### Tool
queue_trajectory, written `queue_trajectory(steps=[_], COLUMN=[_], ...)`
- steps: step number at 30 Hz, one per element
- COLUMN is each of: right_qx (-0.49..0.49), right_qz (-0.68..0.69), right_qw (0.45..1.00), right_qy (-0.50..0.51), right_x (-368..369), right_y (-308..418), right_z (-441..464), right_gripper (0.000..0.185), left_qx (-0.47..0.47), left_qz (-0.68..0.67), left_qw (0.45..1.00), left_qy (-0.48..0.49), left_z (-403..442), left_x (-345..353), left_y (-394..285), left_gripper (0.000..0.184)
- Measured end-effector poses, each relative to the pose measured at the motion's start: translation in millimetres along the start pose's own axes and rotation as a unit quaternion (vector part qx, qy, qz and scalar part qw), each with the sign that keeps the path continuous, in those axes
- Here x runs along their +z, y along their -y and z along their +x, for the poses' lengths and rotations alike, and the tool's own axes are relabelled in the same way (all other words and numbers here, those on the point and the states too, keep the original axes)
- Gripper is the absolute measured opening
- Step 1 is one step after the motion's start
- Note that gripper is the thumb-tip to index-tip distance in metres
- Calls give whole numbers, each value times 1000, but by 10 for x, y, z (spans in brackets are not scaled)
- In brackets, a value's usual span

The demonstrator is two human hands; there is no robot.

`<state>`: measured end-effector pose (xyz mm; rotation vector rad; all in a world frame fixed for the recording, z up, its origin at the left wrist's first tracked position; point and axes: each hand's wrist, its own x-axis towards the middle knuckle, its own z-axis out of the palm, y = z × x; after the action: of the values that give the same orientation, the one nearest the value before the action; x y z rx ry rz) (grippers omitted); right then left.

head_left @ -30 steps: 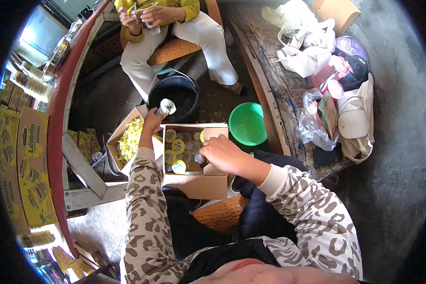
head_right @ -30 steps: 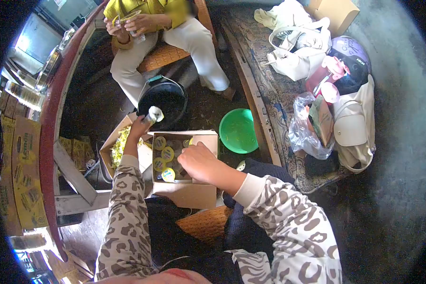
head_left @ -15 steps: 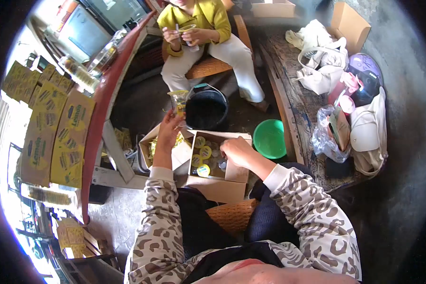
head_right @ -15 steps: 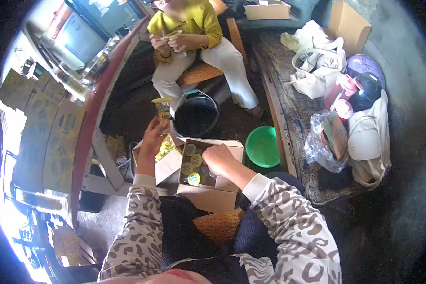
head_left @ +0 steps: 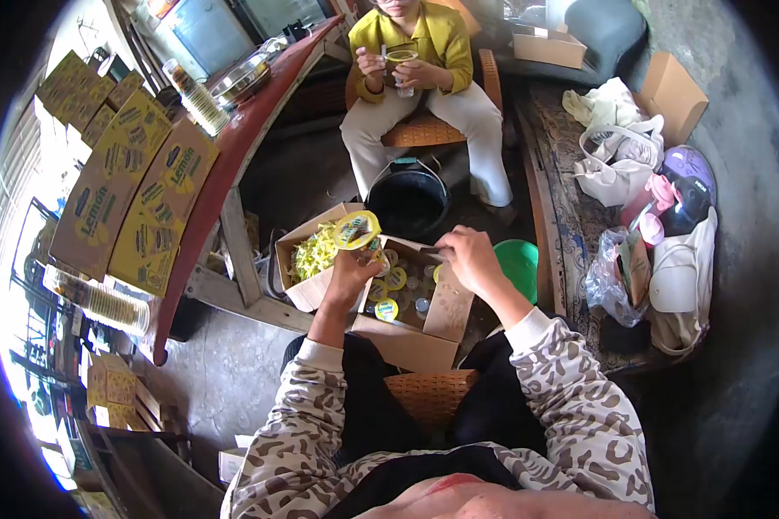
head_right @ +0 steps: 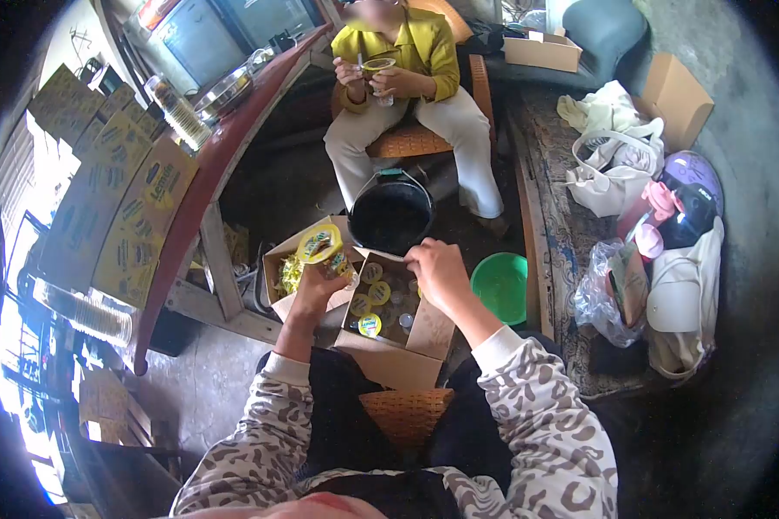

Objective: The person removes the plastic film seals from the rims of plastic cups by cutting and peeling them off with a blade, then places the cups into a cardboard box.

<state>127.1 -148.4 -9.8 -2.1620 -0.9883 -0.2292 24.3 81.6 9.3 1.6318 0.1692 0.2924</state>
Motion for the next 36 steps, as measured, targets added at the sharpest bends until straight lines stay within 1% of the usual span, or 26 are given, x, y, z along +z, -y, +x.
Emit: queue_trajectory(steps=[1, 2, 3, 4, 5, 7, 8, 9, 10, 11, 12, 13, 15, 16, 18, 22, 25, 28, 30, 34, 36], right_qx=[9, 20, 18, 23, 29, 26, 0, -27, -27, -52, -76, -75, -116, -125, -136, -173, -179, -185, -193, -216, -220], right_qz=[35, 68, 66, 77, 88, 76, 58, 41, 38, 26, 15, 15, -5, -24, -38, -75, -100, -106, -110, -130, -131], right_qw=[999, 996, 997, 993, 988, 989, 986, 980, 981, 978, 975, 976, 972, 973, 972, 966, 962, 962, 961, 954, 952], right_qy=[-24, -48, -42, -81, -121, -123, -157, -192, -188, -198, -208, -205, -203, -193, -186, -179, -178, -169, -167, -164, -168], right_x=[-42, -77, -79, -76, -84, -190, -224, -259, -300, -339, -367, -380, -389, -389, -398, -363, -338, -312, -288, -265, -244], right_y=[19, 46, 61, 73, 86, 172, 218, 260, 302, 342, 365, 374, 383, 384, 406, 388, 392, 390, 388, 430, 451], right_z=[24, 42, 55, 73, 93, 122, 131, 140, 144, 146, 146, 143, 133, 127, 126, 134, 131, 126, 120, 106, 89], right_gripper=[10, 10, 10, 9, 8, 8, 9, 10, 10, 13, 15, 15, 18, 20, 19, 16, 14, 13, 14, 16, 16], left_qx=[-1, 1, 4, 19, 19, 28, 2, 1, -16, -33, -2, -5, 70, 68, 117, 111, 106, 131, 155, 143, 120], left_qz=[-4, 25, 53, 42, 36, 126, 101, 97, 91, 85, 118, 116, 137, 137, 223, 232, 208, 213, 240, 254, 255], left_qw=[1000, 1000, 998, 999, 999, 991, 994, 995, 995, 994, 991, 992, 988, 988, 968, 966, 972, 968, 958, 956, 959], left_qy=[-5, 20, 45, 24, 22, 42, 37, 36, 48, 60, 56, 56, 11, 12, 1, -15, -13, -13, -35, -42, -42], left_z=[1, 8, 5, 29, 34, 25, 18, 16, 14, 16, 30, 29, 25, 26, 30, -9, -14, -32, -37, -61, -48], left_x=[-8, -18, 1, 22, 29, 99, 159, 182, 203, 219, 220, 232, 251, 250, 245, 296, 306, 300, 308, 312, 284], left_y=[26, 52, 47, 126, 157, -4, -119, -143, -148, -132, -100, -74, -50, -55, -96, -183, -176, -180, -186, -258, -221], left_gripper=[58, 55, 53, 47, 47, 46, 58, 58, 58, 57, 56, 56, 54, 54, 57, 58, 56, 55, 54, 55, 56])
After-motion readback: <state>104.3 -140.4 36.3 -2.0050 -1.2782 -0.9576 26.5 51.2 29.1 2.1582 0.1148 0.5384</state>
